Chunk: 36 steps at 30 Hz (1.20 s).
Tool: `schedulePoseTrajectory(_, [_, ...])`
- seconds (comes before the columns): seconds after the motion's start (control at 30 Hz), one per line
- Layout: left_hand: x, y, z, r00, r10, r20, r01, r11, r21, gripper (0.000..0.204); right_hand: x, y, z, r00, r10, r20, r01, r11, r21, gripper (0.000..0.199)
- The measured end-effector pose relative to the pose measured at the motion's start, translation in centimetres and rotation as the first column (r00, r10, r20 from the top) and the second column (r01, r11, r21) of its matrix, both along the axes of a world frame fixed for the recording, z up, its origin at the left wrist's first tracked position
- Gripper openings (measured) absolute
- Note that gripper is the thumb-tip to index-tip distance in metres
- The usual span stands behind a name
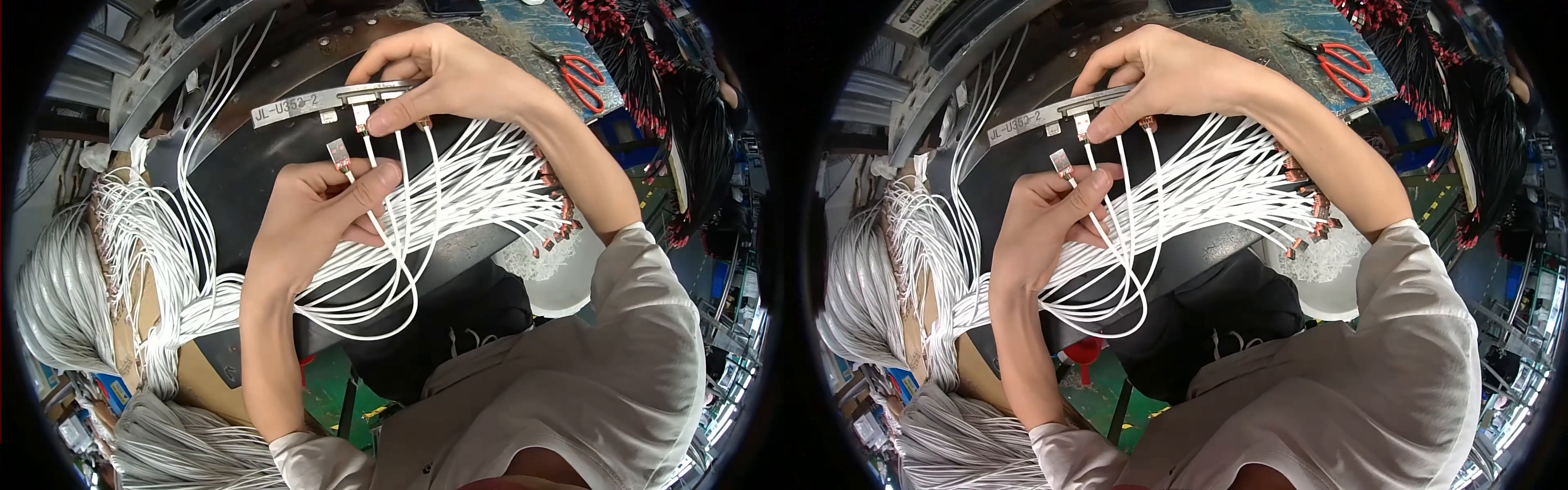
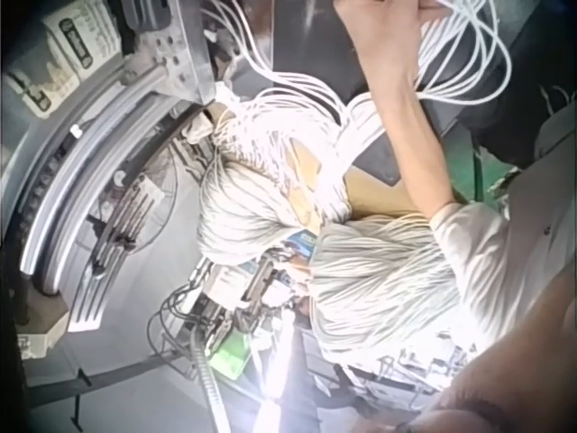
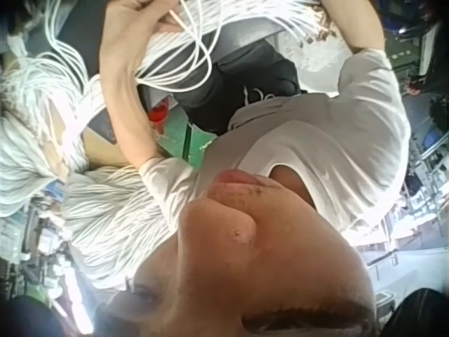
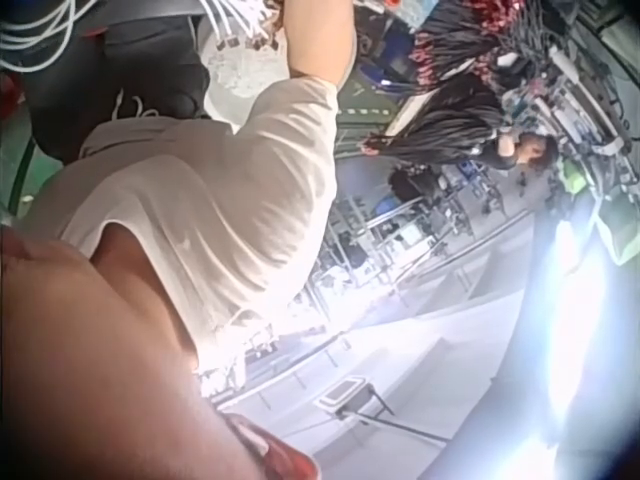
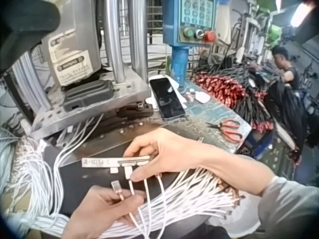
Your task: The person loads white electrical cables into a crimping and connector assembly machine by hand.
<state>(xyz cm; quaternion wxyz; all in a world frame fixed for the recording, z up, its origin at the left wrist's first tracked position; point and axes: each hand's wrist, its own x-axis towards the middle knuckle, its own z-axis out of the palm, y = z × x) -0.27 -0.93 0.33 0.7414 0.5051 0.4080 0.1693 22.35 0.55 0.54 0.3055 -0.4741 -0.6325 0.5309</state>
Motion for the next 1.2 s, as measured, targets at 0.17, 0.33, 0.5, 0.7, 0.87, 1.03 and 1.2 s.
schedulePoseTrajectory(0.17, [-0.1, 0.1, -0.1, 1.0, -0.01, 0.002, 0.01, 1.0, -0.015, 0.03, 0.0, -0.1, -0.1, 0.999, 0.035, -0.034, -0.034, 0.999, 0.012, 0.035])
schedulePoseTrajectory(0.33, [-0.5, 0.5, -0.1, 0.999, 0.04, -0.031, -0.039, 0.999, 0.024, 0.033, 0.0, 0.6, 0.1, 0.995, 0.103, -0.01, -0.103, 0.994, -0.026, 0.034])
schedulePoseTrajectory(0.5, [-1.3, 1.3, 1.1, 0.961, 0.1, -0.259, -0.003, 0.937, 0.35, 0.029, 1.8, 3.4, 0.5, 0.965, 0.111, 0.236, -0.122, 0.992, 0.032, 0.033])
schedulePoseTrajectory(0.7, [-0.5, 5.7, 0.8, 0.815, 0.523, -0.25, 0.358, -0.114, 0.927, 0.021, 0.3, 13.3, -0.1, 0.848, -0.354, 0.394, -0.015, 0.728, 0.685, 0.029])
schedulePoseTrajectory(0.87, [1.4, 13.5, -2.5, 0.67, 0.72, -0.181, 0.507, -0.265, 0.82, 0.021, 0.4, 20.6, -1.9, 0.95, -0.253, 0.184, -0.008, 0.57, 0.822, 0.032])
schedulePoseTrajectory(1.03, [2.2, 13.5, -2.2, 0.77, 0.605, -0.201, 0.368, -0.165, 0.915, 0.008, -0.6, 20.5, -1.9, 0.804, -0.485, 0.344, 0.022, 0.603, 0.797, 0.032])
schedulePoseTrajectory(1.2, [-1.6, 2.1, 3.3, 0.935, 0.345, -0.088, 0.123, -0.083, 0.989, 0.011, 0.3, 14.5, -2.8, 0.701, -0.652, 0.288, -0.004, 0.4, 0.917, 0.029])
